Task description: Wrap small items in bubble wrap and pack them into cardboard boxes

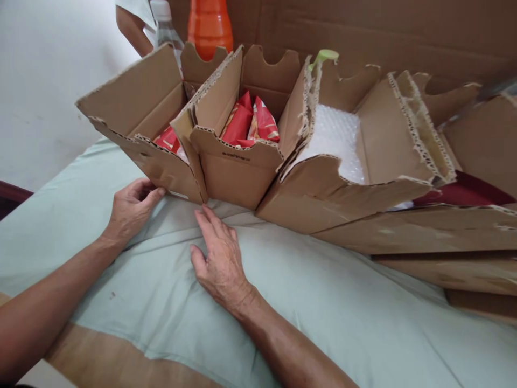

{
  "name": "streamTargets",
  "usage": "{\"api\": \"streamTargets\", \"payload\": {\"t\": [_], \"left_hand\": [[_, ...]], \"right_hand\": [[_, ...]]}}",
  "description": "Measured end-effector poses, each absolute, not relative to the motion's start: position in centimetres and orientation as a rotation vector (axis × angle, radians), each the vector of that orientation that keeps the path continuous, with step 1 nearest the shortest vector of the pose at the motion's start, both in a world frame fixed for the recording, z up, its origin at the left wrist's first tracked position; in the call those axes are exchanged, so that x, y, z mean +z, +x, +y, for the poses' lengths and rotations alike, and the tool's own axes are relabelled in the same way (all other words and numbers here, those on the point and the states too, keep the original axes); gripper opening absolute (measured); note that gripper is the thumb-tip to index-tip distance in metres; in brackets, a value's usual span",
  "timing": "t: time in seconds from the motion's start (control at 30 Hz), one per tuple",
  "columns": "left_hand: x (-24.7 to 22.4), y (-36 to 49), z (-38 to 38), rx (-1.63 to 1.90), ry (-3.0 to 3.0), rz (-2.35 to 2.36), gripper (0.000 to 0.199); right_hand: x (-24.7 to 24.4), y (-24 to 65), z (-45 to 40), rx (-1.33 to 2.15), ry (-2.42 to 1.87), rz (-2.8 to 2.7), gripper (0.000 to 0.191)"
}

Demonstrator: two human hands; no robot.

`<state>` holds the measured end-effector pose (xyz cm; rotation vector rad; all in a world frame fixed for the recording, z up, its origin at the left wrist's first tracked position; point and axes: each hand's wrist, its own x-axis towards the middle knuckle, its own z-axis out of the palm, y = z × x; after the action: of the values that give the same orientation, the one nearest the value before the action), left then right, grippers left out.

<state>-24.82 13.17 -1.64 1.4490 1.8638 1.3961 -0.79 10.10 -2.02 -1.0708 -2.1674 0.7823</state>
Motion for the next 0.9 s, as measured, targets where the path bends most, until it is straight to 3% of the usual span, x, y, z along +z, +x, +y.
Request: {"api": "streamTargets", "payload": {"t": [0.2,0.3,0.5,0.73,0.9], "left_hand": [[-1.2,-23.9,11.6,1.692,1.295,1.814,0.027],[-0.8,-23.2,10.1,1.545,1.482,1.607,0.016],[-0.8,-22.9,9.5,1.158,1.534,1.283,0.059],[-1.6,-23.3,9.8,1.05,1.654,1.231,0.079],[-1.5,-23.0,9.6,0.885,1.783,1.357,0.081]], "right_hand": [[-2.2,-0.6,10.1,0.746,-1.049,-2.159,0.058],[-2.1,-0.6,10.0,0.748,-1.042,-2.143,0.052],[-2.1,-0.7,10.0,0.769,-1.046,-2.122,0.049],[-2.1,-0.7,9.9,0.797,-1.042,-2.127,0.051],[-2.0,-0.8,9.8,0.821,-1.053,-2.126,0.051]]}}
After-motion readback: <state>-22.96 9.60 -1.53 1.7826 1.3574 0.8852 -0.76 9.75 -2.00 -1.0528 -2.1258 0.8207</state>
